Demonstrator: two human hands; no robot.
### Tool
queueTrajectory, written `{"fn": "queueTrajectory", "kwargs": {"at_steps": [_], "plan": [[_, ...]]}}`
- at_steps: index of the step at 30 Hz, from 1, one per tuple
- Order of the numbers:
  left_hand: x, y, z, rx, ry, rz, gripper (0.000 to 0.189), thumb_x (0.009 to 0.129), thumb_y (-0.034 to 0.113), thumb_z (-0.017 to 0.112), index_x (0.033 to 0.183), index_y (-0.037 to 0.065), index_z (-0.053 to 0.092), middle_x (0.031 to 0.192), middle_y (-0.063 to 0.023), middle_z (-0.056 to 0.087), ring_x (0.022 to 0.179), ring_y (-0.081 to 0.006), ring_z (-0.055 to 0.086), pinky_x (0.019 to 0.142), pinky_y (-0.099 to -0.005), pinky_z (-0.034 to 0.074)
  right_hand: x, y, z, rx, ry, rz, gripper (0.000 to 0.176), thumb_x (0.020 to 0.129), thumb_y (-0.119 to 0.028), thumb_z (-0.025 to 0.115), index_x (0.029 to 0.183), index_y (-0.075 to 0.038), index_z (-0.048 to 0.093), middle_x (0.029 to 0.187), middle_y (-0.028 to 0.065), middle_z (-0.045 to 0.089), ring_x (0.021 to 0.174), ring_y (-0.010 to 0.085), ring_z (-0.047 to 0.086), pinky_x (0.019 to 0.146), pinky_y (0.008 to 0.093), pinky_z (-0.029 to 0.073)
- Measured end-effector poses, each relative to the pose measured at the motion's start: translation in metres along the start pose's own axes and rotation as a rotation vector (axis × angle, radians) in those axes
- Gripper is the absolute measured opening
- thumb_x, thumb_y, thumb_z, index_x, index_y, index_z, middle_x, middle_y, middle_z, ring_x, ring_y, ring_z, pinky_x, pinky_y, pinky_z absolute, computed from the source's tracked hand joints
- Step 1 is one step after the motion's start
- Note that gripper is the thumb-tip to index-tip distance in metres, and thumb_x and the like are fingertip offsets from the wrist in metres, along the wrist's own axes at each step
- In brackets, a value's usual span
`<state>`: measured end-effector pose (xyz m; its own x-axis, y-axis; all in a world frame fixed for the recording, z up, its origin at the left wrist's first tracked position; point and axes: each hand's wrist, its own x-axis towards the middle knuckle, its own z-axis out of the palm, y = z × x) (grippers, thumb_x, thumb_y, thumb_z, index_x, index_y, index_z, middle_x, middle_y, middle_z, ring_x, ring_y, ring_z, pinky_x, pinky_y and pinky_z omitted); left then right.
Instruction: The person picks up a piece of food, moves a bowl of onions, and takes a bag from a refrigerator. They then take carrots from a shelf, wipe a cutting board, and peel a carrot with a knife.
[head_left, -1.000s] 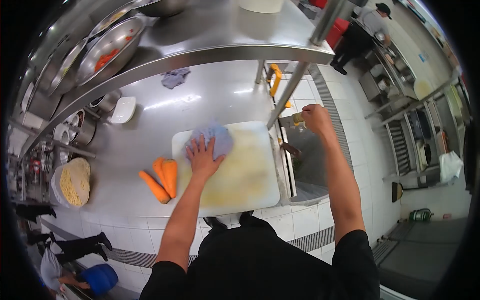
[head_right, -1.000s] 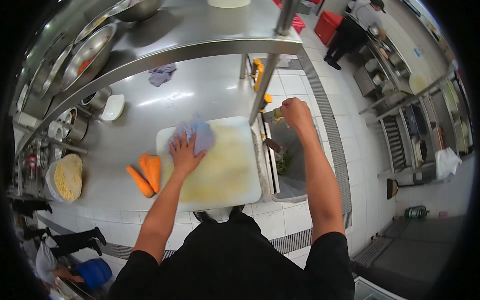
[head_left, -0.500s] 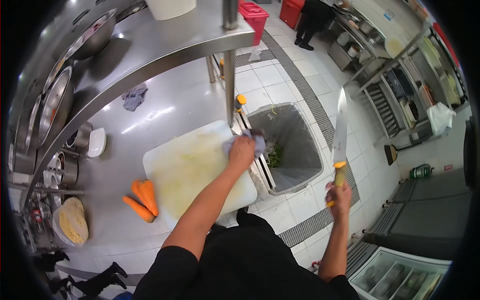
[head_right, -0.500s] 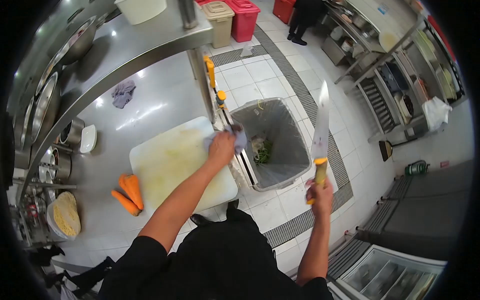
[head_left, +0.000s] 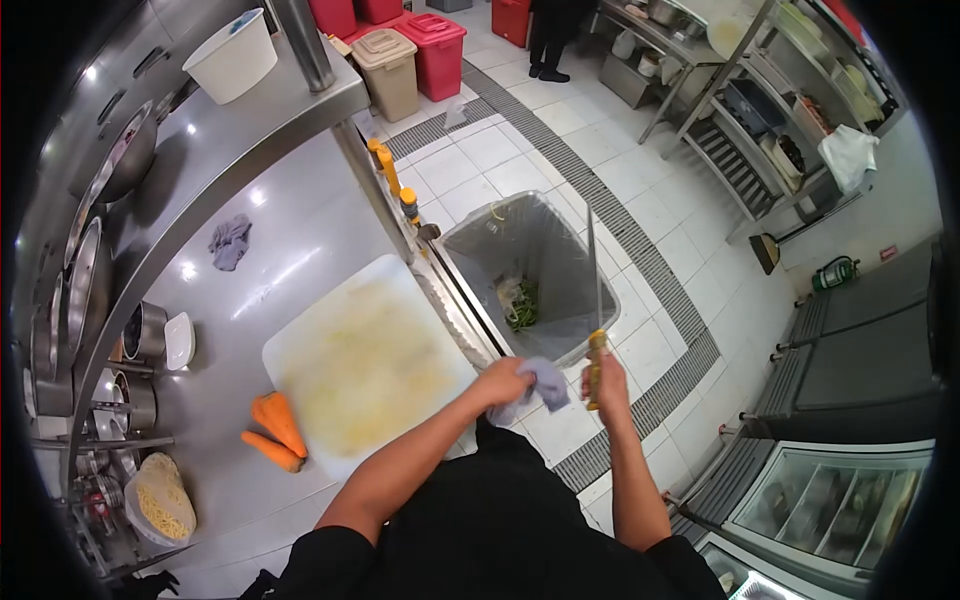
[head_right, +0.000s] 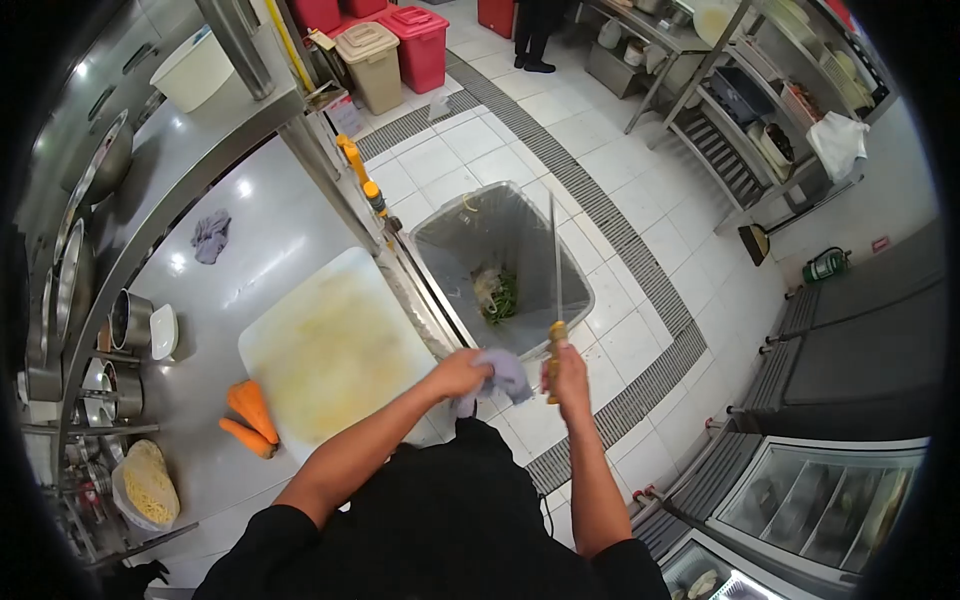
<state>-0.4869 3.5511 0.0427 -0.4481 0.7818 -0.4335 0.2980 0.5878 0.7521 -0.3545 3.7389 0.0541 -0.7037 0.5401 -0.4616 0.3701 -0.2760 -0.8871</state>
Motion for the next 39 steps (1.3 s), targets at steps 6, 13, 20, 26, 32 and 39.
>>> {"fn": "queueTrajectory", "kwargs": {"at_steps": [6, 13, 20, 26, 32, 39], "plan": [[0.0, 0.035, -0.037, -1.111, 0.252, 0.092, 0.045, 0.099, 0.038, 0.051, 0.124, 0.002, 0.059, 0.109, -0.0033, 0.064, 0.098, -0.0148, 0.057, 0.088, -0.0305, 0.046, 0.003, 0.005, 0.078, -0.064, 0.002, -0.197, 0.03, 0.094, -0.013, 0.059, 0.112, -0.009, 0.035, 0.075, 0.0083, 0.059, 0.055, 0.016, 0.06, 0.045, 0.029, 0.049], [0.006, 0.041, -0.049, -1.14, 0.442, 0.055, 0.039, 0.096, 0.031, 0.06, 0.118, -0.001, 0.057, 0.111, -0.0084, 0.062, 0.102, -0.0153, 0.058, 0.089, -0.0289, 0.048, -0.011, -0.022, 0.117, -0.069, -0.019, -0.174, 0.024, 0.09, -0.012, 0.053, 0.107, -0.002, 0.039, 0.068, 0.0079, 0.056, 0.049, 0.0157, 0.057, 0.042, 0.0304, 0.046], [-0.025, 0.03, -0.064, -1.081, 0.18, -0.028, 0.043, 0.08, 0.008, 0.074, 0.119, -0.003, 0.058, 0.113, -0.0121, 0.063, 0.107, -0.0226, 0.059, 0.093, -0.0344, 0.048, -0.043, -0.012, 0.119, -0.606, -0.158, -0.426, 0.048, 0.087, -0.034, 0.061, 0.109, 0.001, 0.037, 0.076, 0.0318, 0.062, 0.069, 0.0516, 0.06, 0.061, 0.0574, 0.045], [-0.046, 0.009, -0.069, -1.24, 0.489, -0.083, 0.041, 0.082, 0.007, 0.072, 0.118, -0.003, 0.058, 0.111, -0.0127, 0.064, 0.1, -0.0245, 0.063, 0.087, -0.0365, 0.052, -0.04, -0.016, 0.133, -0.858, -0.363, -0.54, 0.054, 0.089, -0.036, 0.06, 0.121, 0.0, 0.036, 0.076, 0.031, 0.063, 0.072, 0.0517, 0.06, 0.062, 0.0583, 0.045], [-0.062, -0.021, -0.094, -1.297, 0.766, -0.068, 0.04, 0.082, 0.01, 0.073, 0.117, -0.004, 0.059, 0.112, -0.0138, 0.065, 0.099, -0.0253, 0.064, 0.085, -0.0366, 0.053, -0.056, -0.043, 0.146, -0.855, -0.509, -0.538, 0.048, 0.09, -0.037, 0.062, 0.118, -0.003, 0.043, 0.072, 0.0281, 0.064, 0.07, 0.05, 0.061, 0.064, 0.0563, 0.046], [-0.104, -0.109, -0.174, -1.17, 1.247, -0.074, 0.045, 0.086, 0.014, 0.071, 0.123, -0.002, 0.053, 0.111, -0.0115, 0.064, 0.099, -0.0243, 0.064, 0.083, -0.0375, 0.054, -0.075, -0.057, 0.123, -0.97, -0.702, -0.514, 0.048, 0.09, -0.038, 0.062, 0.117, -0.003, 0.043, 0.074, 0.0275, 0.064, 0.07, 0.0486, 0.062, 0.064, 0.0553, 0.047]]}}
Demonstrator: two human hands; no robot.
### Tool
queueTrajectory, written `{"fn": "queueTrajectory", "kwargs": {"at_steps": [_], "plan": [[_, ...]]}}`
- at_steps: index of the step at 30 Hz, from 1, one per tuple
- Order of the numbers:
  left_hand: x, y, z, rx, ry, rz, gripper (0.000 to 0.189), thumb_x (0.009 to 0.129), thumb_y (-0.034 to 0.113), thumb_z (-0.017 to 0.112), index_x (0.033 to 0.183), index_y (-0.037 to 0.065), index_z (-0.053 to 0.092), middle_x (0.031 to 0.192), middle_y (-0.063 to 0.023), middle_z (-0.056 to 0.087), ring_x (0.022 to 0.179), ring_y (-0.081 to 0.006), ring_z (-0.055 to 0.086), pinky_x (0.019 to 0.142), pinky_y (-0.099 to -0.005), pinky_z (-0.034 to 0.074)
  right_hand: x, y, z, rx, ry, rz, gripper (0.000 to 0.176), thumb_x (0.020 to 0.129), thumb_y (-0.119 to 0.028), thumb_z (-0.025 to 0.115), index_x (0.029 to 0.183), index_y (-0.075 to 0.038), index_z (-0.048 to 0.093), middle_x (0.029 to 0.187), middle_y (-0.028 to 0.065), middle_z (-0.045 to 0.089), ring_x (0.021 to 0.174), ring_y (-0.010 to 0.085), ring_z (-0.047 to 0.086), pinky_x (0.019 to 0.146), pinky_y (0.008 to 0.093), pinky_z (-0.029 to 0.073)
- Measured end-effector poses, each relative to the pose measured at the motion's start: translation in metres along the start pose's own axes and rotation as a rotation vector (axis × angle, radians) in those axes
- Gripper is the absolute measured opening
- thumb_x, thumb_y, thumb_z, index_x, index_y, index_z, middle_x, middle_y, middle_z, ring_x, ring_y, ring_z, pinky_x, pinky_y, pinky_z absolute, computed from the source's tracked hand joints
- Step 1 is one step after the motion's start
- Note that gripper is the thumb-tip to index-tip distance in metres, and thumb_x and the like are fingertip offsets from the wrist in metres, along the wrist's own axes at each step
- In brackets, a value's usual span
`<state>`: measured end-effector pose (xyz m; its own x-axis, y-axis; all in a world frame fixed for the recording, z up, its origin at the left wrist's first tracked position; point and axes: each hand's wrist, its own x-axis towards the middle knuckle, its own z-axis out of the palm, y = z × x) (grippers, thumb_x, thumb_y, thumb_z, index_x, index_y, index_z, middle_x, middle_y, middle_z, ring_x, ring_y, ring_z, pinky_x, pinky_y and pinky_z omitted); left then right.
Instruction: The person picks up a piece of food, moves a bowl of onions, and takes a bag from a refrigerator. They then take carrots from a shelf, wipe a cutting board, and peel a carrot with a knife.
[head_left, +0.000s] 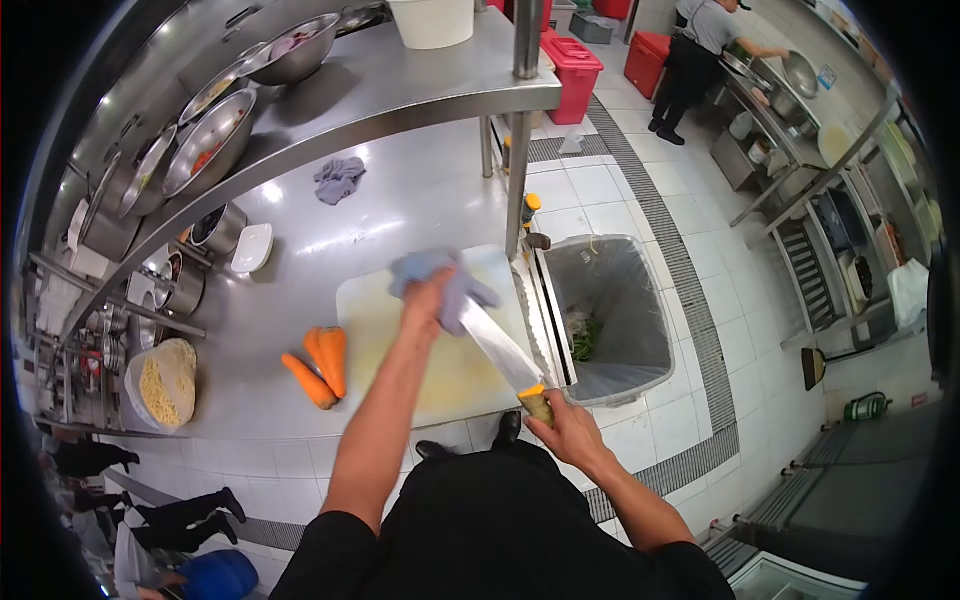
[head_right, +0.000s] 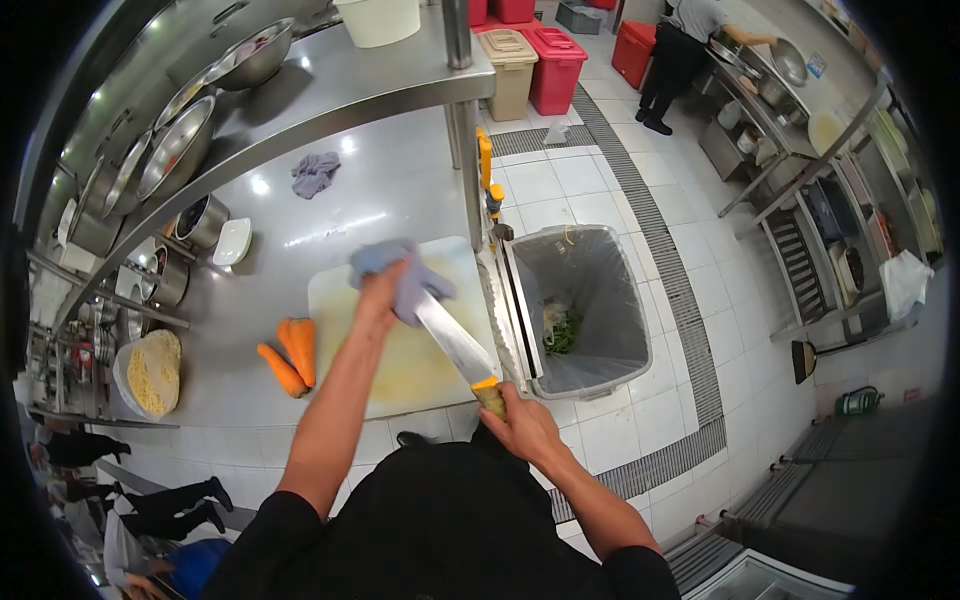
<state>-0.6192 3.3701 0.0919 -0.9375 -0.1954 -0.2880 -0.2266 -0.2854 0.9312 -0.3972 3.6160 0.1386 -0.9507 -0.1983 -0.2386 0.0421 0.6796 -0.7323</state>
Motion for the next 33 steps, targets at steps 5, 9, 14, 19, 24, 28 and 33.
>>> {"fn": "queueTrajectory", "kwargs": {"at_steps": [5, 9, 14, 19, 24, 28, 33], "plan": [[0.018, 0.073, -0.089, -0.176, -0.117, -0.163, 0.045, 0.091, 0.02, 0.065, 0.128, 0.0, 0.05, 0.118, -0.0096, 0.061, 0.105, -0.022, 0.061, 0.088, -0.0374, 0.052, 0.011, 0.03, -0.002, -0.119, 0.071, 0.065, 0.049, 0.09, -0.039, 0.063, 0.117, -0.004, 0.042, 0.076, 0.0285, 0.064, 0.072, 0.0486, 0.063, 0.065, 0.0559, 0.047], [-0.059, 0.042, -0.047, 0.288, -0.351, -0.049, 0.069, 0.085, 0.021, 0.072, 0.141, 0.001, 0.038, 0.131, -0.0087, 0.055, 0.114, -0.02, 0.056, 0.103, -0.0328, 0.041, 0.092, -0.002, 0.027, 0.014, 0.176, 0.02, 0.051, 0.09, -0.041, 0.06, 0.117, -0.003, 0.04, 0.076, 0.0301, 0.063, 0.073, 0.0503, 0.062, 0.067, 0.0572, 0.046], [-0.087, -0.008, -0.009, -0.124, -0.206, -0.166, 0.047, 0.087, 0.016, 0.071, 0.124, -0.006, 0.054, 0.116, -0.0148, 0.063, 0.105, -0.0222, 0.062, 0.09, -0.0352, 0.05, 0.141, -0.045, 0.081, -0.082, 0.269, -0.283, 0.026, 0.076, -0.016, 0.058, 0.062, 0.005, 0.061, 0.07, 0.03, 0.062, 0.07, 0.0466, 0.063, 0.066, 0.0556, 0.048], [-0.074, 0.005, -0.025, -0.252, -0.087, -0.224, 0.028, 0.088, 0.01, 0.067, 0.108, -0.009, 0.063, 0.099, -0.0137, 0.069, 0.085, -0.0223, 0.068, 0.075, -0.035, 0.054, 0.146, -0.069, 0.085, -0.116, 0.201, -0.261, 0.027, 0.08, -0.02, 0.06, 0.081, 0.007, 0.061, 0.07, 0.0286, 0.062, 0.067, 0.0464, 0.062, 0.064, 0.055, 0.048], [-0.05, 0.027, -0.046, -0.222, 0.013, -0.148, 0.027, 0.089, 0.009, 0.064, 0.11, -0.008, 0.062, 0.098, -0.014, 0.068, 0.083, -0.0238, 0.068, 0.072, -0.0358, 0.056, 0.135, -0.098, 0.084, -0.11, 0.156, -0.263, 0.04, 0.086, -0.026, 0.06, 0.109, 0.005, 0.049, 0.067, 0.0264, 0.063, 0.064, 0.0464, 0.062, 0.06, 0.0548, 0.048], [-0.027, 0.04, -0.07, -0.195, 0.101, -0.047, 0.027, 0.09, 0.011, 0.063, 0.109, -0.008, 0.063, 0.096, -0.014, 0.069, 0.08, -0.0238, 0.068, 0.07, -0.0361, 0.056, 0.125, -0.111, 0.093, -0.09, 0.099, -0.282, 0.044, 0.09, -0.03, 0.06, 0.114, 0.002, 0.043, 0.068, 0.0253, 0.063, 0.064, 0.0463, 0.062, 0.06, 0.0547, 0.047], [-0.005, 0.085, -0.118, -0.209, 0.194, 0.063, 0.029, 0.092, 0.016, 0.062, 0.109, -0.007, 0.063, 0.095, -0.0131, 0.069, 0.081, -0.0229, 0.068, 0.07, -0.0359, 0.057, 0.104, -0.129, 0.09, -0.055, -0.018, -0.288, 0.044, 0.092, -0.032, 0.06, 0.114, 0.002, 0.043, 0.069, 0.0245, 0.064, 0.065, 0.0458, 0.062, 0.06, 0.0535, 0.047]]}}
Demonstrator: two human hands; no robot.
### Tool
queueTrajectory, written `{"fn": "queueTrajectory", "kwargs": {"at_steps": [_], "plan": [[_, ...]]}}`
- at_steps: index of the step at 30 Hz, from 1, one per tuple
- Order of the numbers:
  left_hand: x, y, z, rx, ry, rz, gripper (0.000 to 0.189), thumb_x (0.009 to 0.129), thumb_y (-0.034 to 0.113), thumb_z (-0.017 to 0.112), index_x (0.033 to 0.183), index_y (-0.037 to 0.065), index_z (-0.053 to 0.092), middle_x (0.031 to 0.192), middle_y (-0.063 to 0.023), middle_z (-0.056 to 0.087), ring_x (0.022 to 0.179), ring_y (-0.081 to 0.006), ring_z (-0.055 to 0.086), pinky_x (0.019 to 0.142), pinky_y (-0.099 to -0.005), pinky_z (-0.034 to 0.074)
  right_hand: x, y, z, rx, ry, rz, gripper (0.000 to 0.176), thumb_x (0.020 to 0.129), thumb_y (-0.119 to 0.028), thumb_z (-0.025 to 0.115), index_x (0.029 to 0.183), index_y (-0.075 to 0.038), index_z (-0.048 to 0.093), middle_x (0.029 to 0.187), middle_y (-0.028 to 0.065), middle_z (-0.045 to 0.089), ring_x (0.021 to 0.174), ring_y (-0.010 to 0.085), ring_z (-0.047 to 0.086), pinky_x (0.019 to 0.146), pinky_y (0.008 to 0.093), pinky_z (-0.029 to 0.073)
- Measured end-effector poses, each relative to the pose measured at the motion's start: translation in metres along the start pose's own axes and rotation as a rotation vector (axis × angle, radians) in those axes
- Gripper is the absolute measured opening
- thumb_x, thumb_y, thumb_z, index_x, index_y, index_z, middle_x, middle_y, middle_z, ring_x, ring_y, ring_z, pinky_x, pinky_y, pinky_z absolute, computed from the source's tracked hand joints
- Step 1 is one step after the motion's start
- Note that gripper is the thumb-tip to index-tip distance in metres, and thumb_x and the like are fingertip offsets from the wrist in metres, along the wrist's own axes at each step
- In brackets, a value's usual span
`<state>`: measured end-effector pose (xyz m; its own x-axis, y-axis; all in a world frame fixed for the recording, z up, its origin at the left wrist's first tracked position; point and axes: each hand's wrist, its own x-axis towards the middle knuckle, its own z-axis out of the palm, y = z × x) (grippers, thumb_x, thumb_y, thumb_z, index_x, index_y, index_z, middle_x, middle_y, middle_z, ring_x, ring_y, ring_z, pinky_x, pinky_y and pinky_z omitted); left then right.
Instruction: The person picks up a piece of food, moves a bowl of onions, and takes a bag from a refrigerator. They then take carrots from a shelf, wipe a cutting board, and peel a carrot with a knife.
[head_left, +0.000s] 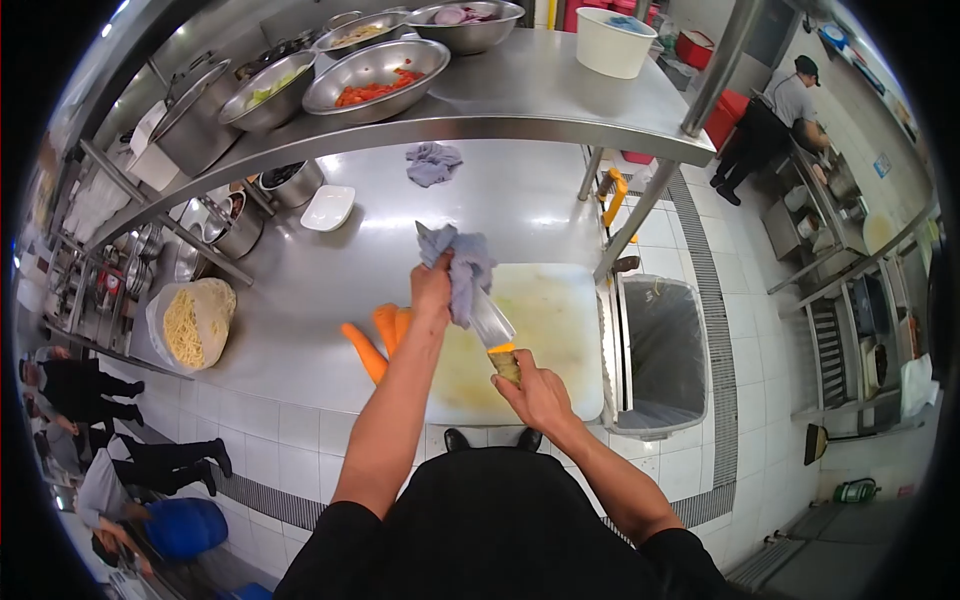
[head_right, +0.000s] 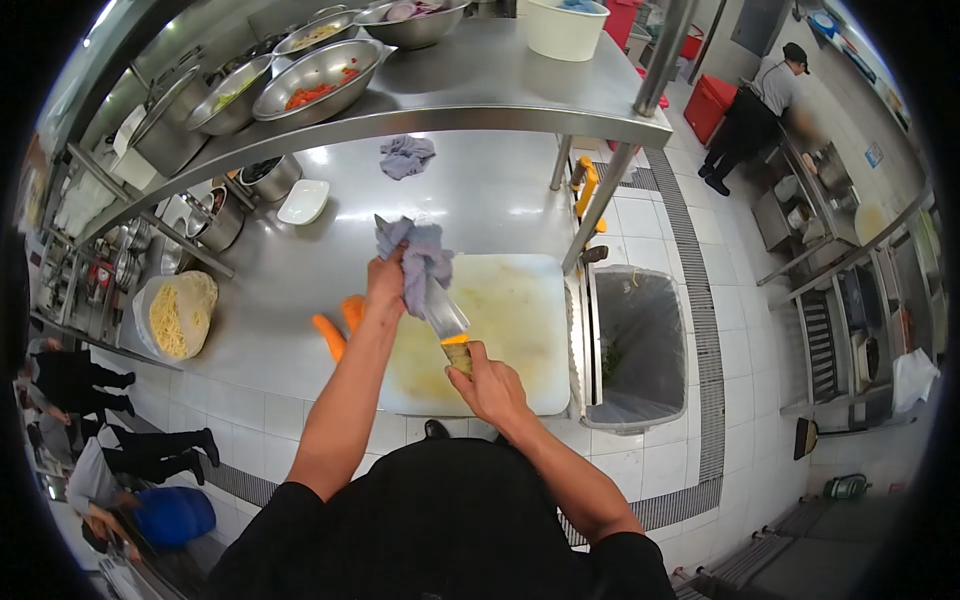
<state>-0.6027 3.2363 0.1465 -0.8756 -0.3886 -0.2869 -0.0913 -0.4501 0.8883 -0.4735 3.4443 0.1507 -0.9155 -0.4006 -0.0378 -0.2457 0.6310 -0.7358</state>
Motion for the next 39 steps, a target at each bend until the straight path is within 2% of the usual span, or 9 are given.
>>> {"fn": "queueTrajectory", "kwargs": {"at_steps": [5, 9, 13, 16, 17, 20, 23, 29, 39], "plan": [[0.04, 0.05, -0.064, -0.023, 0.285, 0.081, 0.027, 0.098, 0.019, 0.054, 0.113, 0.0, 0.063, 0.1, -0.0099, 0.068, 0.088, -0.0232, 0.067, 0.075, -0.0378, 0.056, -0.007, -0.01, -0.005, -0.091, -0.11, -0.054, 0.046, 0.092, -0.036, 0.06, 0.117, -0.001, 0.044, 0.077, 0.0244, 0.066, 0.07, 0.0444, 0.064, 0.062, 0.0531, 0.048], [0.063, 0.103, -0.171, -0.36, 0.006, 0.365, 0.026, 0.097, 0.023, 0.055, 0.115, 0.006, 0.062, 0.105, -0.0074, 0.067, 0.093, -0.0243, 0.065, 0.08, -0.0392, 0.056, -0.016, 0.026, -0.001, -0.172, -0.058, 0.107, 0.049, 0.089, -0.041, 0.061, 0.118, -0.005, 0.045, 0.08, 0.0252, 0.067, 0.073, 0.045, 0.065, 0.064, 0.0537, 0.05], [0.042, 0.152, -0.262, -0.208, 0.3, 0.507, 0.028, 0.096, 0.023, 0.058, 0.118, 0.007, 0.061, 0.107, -0.0069, 0.066, 0.092, -0.0199, 0.064, 0.083, -0.0366, 0.054, -0.016, 0.05, -0.014, -0.201, 0.016, 0.22, 0.048, 0.089, -0.04, 0.062, 0.117, -0.005, 0.046, 0.079, 0.0265, 0.067, 0.073, 0.0464, 0.065, 0.064, 0.0547, 0.05], [0.047, 0.132, -0.334, 0.701, 0.359, 0.692, 0.036, 0.092, 0.026, 0.057, 0.12, 0.003, 0.062, 0.116, -0.0121, 0.066, 0.105, -0.0293, 0.063, 0.091, -0.0411, 0.048, 0.002, 0.058, -0.024, -0.244, 0.019, 0.156, 0.051, 0.088, -0.039, 0.062, 0.121, -0.003, 0.047, 0.081, 0.0264, 0.066, 0.076, 0.0451, 0.065, 0.067, 0.0534, 0.05], [0.06, 0.117, -0.369, 1.541, 0.399, 0.186, 0.045, 0.089, 0.03, 0.06, 0.125, 0.002, 0.06, 0.127, -0.0196, 0.06, 0.115, -0.0352, 0.058, 0.095, -0.0431, 0.045, 0.015, 0.049, -0.034, -0.285, -0.062, 0.182, 0.054, 0.088, -0.041, 0.061, 0.124, -0.003, 0.048, 0.083, 0.025, 0.067, 0.079, 0.0431, 0.065, 0.07, 0.0516, 0.051], [0.034, 0.064, -0.33, 1.607, 0.492, 0.527, 0.051, 0.086, 0.03, 0.064, 0.128, 0.002, 0.058, 0.13, -0.0199, 0.059, 0.11, -0.038, 0.06, 0.091, -0.0437, 0.047, 0.058, 0.008, -0.064, -0.41, -0.157, 0.11, 0.05, 0.088, -0.041, 0.059, 0.122, -0.006, 0.049, 0.079, 0.0214, 0.067, 0.077, 0.0414, 0.066, 0.071, 0.051, 0.052], [-0.046, 0.07, -0.173, 1.15, 0.293, 0.504, 0.041, 0.087, 0.021, 0.063, 0.122, 0.0, 0.061, 0.12, -0.0162, 0.063, 0.1, -0.0335, 0.062, 0.087, -0.04, 0.049, 0.092, -0.022, -0.08, -0.5, -0.151, -0.045, 0.05, 0.087, -0.037, 0.06, 0.122, -0.004, 0.049, 0.079, 0.0185, 0.068, 0.076, 0.0389, 0.067, 0.07, 0.0478, 0.053], [-0.137, 0.076, -0.015, 0.991, -0.362, 1.141, 0.028, 0.076, 0.009, 0.072, 0.103, 0.003, 0.067, 0.098, -0.0102, 0.061, 0.091, -0.028, 0.057, 0.08, -0.0385, 0.047, 0.123, -0.063, -0.088, -0.63, -0.125, -0.199, 0.039, 0.085, -0.026, 0.058, 0.117, -0.003, 0.054, 0.08, 0.015, 0.069, 0.075, 0.0333, 0.069, 0.068, 0.0433, 0.054], [-0.19, 0.052, 0.117, 0.859, -0.873, 1.072, 0.024, 0.076, 0.022, 0.077, 0.092, 0.007, 0.069, 0.085, -0.0064, 0.055, 0.083, -0.0272, 0.051, 0.077, -0.0386, 0.04, 0.122, -0.072, -0.079, -0.709, -0.168, -0.255, 0.024, 0.086, -0.01, 0.054, 0.107, -0.001, 0.06, 0.085, 0.0139, 0.071, 0.078, 0.0289, 0.071, 0.065, 0.0405, 0.054]]}}
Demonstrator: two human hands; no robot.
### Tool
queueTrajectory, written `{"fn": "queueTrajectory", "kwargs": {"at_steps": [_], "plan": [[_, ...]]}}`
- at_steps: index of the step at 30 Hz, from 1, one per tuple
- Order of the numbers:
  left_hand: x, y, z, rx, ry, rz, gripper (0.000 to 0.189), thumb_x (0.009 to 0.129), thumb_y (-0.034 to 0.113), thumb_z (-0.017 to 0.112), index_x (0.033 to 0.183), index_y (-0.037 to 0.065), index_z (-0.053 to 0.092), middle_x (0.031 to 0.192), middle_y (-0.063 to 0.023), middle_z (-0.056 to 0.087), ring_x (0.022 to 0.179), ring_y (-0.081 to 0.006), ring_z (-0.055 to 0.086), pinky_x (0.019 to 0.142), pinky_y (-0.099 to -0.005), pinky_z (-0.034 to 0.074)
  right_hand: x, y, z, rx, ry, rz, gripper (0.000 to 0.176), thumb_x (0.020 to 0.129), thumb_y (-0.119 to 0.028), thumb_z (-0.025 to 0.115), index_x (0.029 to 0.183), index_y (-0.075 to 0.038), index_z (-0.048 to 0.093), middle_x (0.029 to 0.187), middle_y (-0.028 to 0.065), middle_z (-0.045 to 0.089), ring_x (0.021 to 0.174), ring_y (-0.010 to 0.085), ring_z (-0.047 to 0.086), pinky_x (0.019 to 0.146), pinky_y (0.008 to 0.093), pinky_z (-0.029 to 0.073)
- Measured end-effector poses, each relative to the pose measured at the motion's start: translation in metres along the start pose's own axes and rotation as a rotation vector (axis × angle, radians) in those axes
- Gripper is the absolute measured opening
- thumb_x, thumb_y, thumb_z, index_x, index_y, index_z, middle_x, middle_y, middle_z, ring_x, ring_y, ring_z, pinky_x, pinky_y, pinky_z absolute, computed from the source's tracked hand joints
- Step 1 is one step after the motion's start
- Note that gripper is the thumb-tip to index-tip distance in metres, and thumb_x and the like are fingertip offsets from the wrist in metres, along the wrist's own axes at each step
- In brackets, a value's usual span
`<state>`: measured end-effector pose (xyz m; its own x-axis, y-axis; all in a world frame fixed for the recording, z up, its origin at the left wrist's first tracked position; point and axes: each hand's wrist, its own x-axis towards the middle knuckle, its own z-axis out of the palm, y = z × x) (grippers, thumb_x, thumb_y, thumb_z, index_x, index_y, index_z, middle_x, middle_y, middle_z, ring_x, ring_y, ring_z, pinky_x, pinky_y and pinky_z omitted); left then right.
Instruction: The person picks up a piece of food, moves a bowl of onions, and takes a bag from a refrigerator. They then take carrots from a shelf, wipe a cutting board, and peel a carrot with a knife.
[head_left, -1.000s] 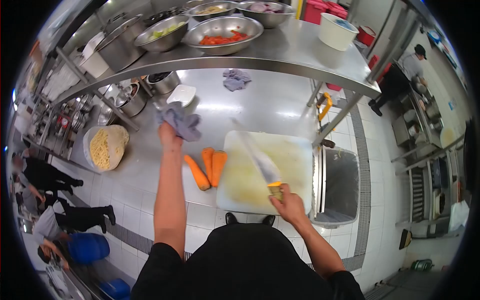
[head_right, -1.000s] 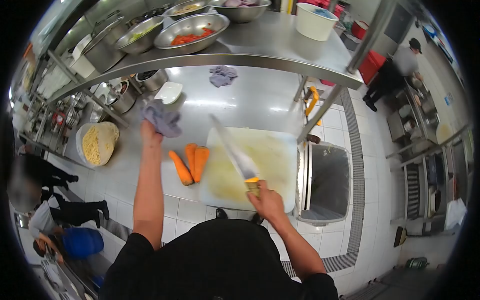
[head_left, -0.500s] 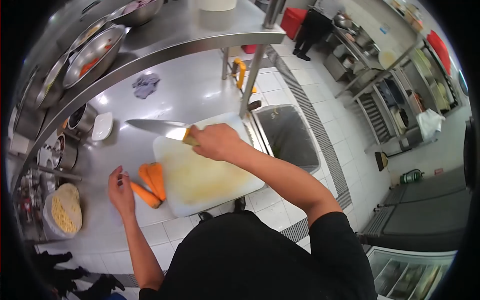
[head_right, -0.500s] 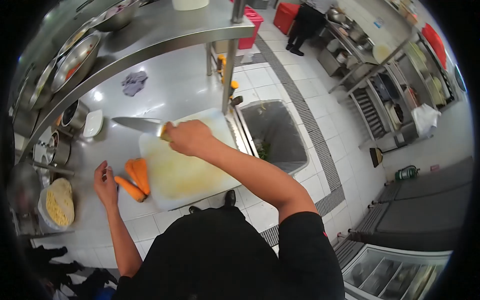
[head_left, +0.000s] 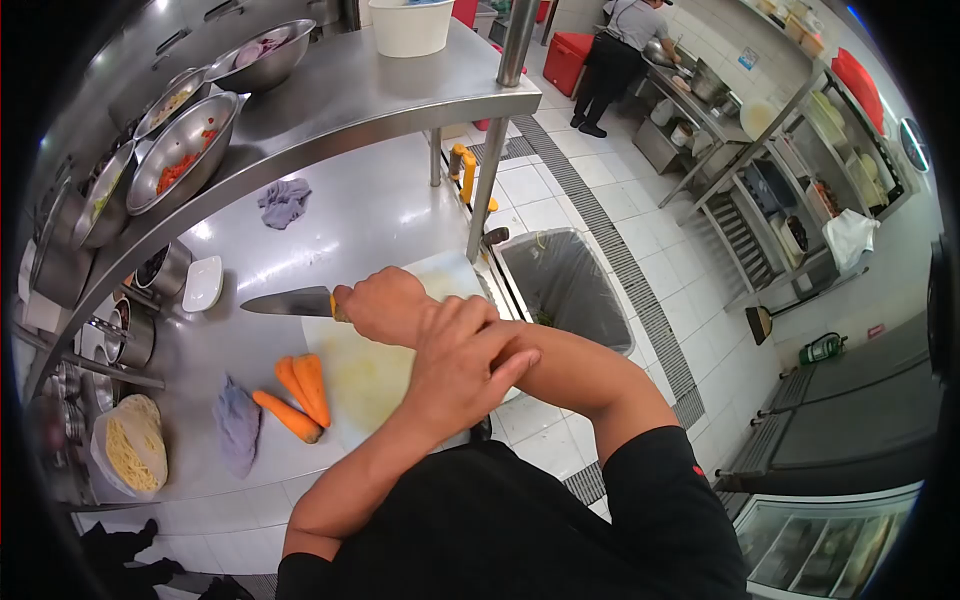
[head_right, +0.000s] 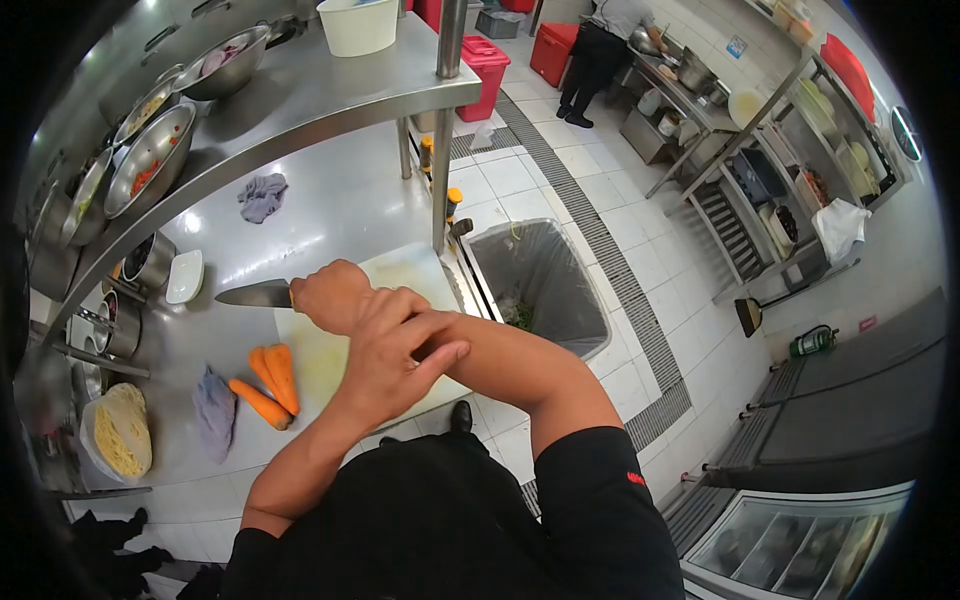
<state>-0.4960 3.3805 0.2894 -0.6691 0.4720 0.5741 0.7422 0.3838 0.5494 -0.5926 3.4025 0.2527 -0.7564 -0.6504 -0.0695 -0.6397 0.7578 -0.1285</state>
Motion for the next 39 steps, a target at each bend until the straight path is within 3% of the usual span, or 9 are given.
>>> {"fn": "queueTrajectory", "kwargs": {"at_steps": [4, 8, 13, 17, 19, 20, 26, 33, 39], "plan": [[-0.001, 0.007, 0.014, -0.173, -0.032, -0.04, 0.005, 0.081, 0.005, 0.067, 0.08, 0.004, 0.063, 0.078, -0.0098, 0.054, 0.074, -0.0297, 0.053, 0.067, -0.0377, 0.042, 0.002, 0.017, 0.026, 0.022, 0.037, -0.008, 0.026, 0.087, -0.01, 0.05, 0.11, -0.002, 0.059, 0.083, 0.0153, 0.07, 0.076, 0.0318, 0.07, 0.065, 0.0439, 0.054], [-0.036, -0.015, 0.01, -0.201, -0.029, -0.152, 0.01, 0.084, 0.009, 0.065, 0.078, 0.002, 0.059, 0.081, -0.0112, 0.054, 0.08, -0.0312, 0.053, 0.071, -0.0416, 0.043, -0.005, 0.048, 0.047, 0.037, 0.08, 0.081, 0.031, 0.086, -0.015, 0.053, 0.114, -0.004, 0.058, 0.084, 0.0181, 0.07, 0.078, 0.0345, 0.069, 0.065, 0.0454, 0.054], [-0.146, -0.101, -0.024, -0.033, -0.101, -0.797, 0.015, 0.086, 0.011, 0.066, 0.078, 0.001, 0.058, 0.08, -0.0126, 0.055, 0.074, -0.0285, 0.054, 0.067, -0.0381, 0.044, -0.065, 0.069, 0.052, 0.425, -0.114, 0.381, 0.068, 0.081, -0.04, 0.063, 0.135, -0.003, 0.046, 0.095, 0.0221, 0.068, 0.09, 0.0399, 0.066, 0.078, 0.0477, 0.053], [-0.229, -0.142, -0.046, 0.064, 0.227, -1.129, 0.015, 0.085, 0.013, 0.068, 0.081, 0.001, 0.06, 0.08, -0.0118, 0.056, 0.071, -0.0265, 0.053, 0.068, -0.0362, 0.045, -0.12, 0.079, 0.131, 0.54, 0.076, 0.6, 0.052, 0.081, -0.036, 0.064, 0.114, 0.002, 0.056, 0.089, 0.0259, 0.067, 0.088, 0.0454, 0.064, 0.078, 0.049, 0.05], [-0.241, -0.149, -0.049, 0.329, 0.492, -0.981, 0.016, 0.085, 0.015, 0.068, 0.091, 0.001, 0.063, 0.084, -0.0109, 0.059, 0.074, -0.0259, 0.055, 0.069, -0.0363, 0.046, -0.139, 0.067, 0.148, 0.618, 0.094, 0.697, 0.045, 0.082, -0.035, 0.066, 0.102, 0.004, 0.061, 0.082, 0.0221, 0.067, 0.079, 0.0375, 0.066, 0.072, 0.0438, 0.05], [-0.246, -0.158, -0.048, 0.442, 0.429, -0.986, 0.036, 0.081, 0.018, 0.07, 0.112, 0.001, 0.06, 0.096, -0.0128, 0.059, 0.085, -0.0293, 0.057, 0.075, -0.0392, 0.047, -0.148, 0.06, 0.155, 0.624, 0.08, 0.695, 0.045, 0.082, -0.035, 0.066, 0.102, 0.004, 0.061, 0.082, 0.0221, 0.067, 0.079, 0.0375, 0.066, 0.072, 0.0438, 0.05], [-0.232, -0.206, -0.023, 0.781, 0.248, -0.969, 0.068, 0.073, 0.021, 0.074, 0.133, 0.0, 0.047, 0.114, -0.02, 0.053, 0.105, -0.0387, 0.053, 0.089, -0.0462, 0.045, -0.166, 0.032, 0.185, 0.898, 0.227, 0.744, 0.04, 0.083, -0.035, 0.071, 0.094, 0.003, 0.066, 0.075, 0.0204, 0.066, 0.068, 0.0297, 0.065, 0.065, 0.0403, 0.05], [-0.195, -0.199, -0.003, 0.435, 0.088, -0.699, 0.068, 0.072, 0.018, 0.072, 0.134, 0.004, 0.049, 0.115, -0.0178, 0.052, 0.107, -0.0372, 0.051, 0.094, -0.0457, 0.044, -0.19, 0.001, 0.173, 0.789, 0.399, 0.652, 0.041, 0.087, -0.032, 0.066, 0.114, -0.002, 0.057, 0.078, 0.0238, 0.066, 0.073, 0.0421, 0.066, 0.063, 0.0459, 0.051], [-0.154, -0.19, 0.052, 0.19, -0.339, -0.443, 0.069, 0.072, 0.016, 0.071, 0.137, 0.009, 0.048, 0.122, -0.0144, 0.049, 0.112, -0.0321, 0.05, 0.099, -0.0423, 0.042, -0.211, -0.018, 0.144, 0.61, 0.155, 0.721, 0.035, 0.089, -0.025, 0.059, 0.115, -0.003, 0.052, 0.078, 0.0241, 0.065, 0.073, 0.0425, 0.064, 0.064, 0.0504, 0.05]]}}
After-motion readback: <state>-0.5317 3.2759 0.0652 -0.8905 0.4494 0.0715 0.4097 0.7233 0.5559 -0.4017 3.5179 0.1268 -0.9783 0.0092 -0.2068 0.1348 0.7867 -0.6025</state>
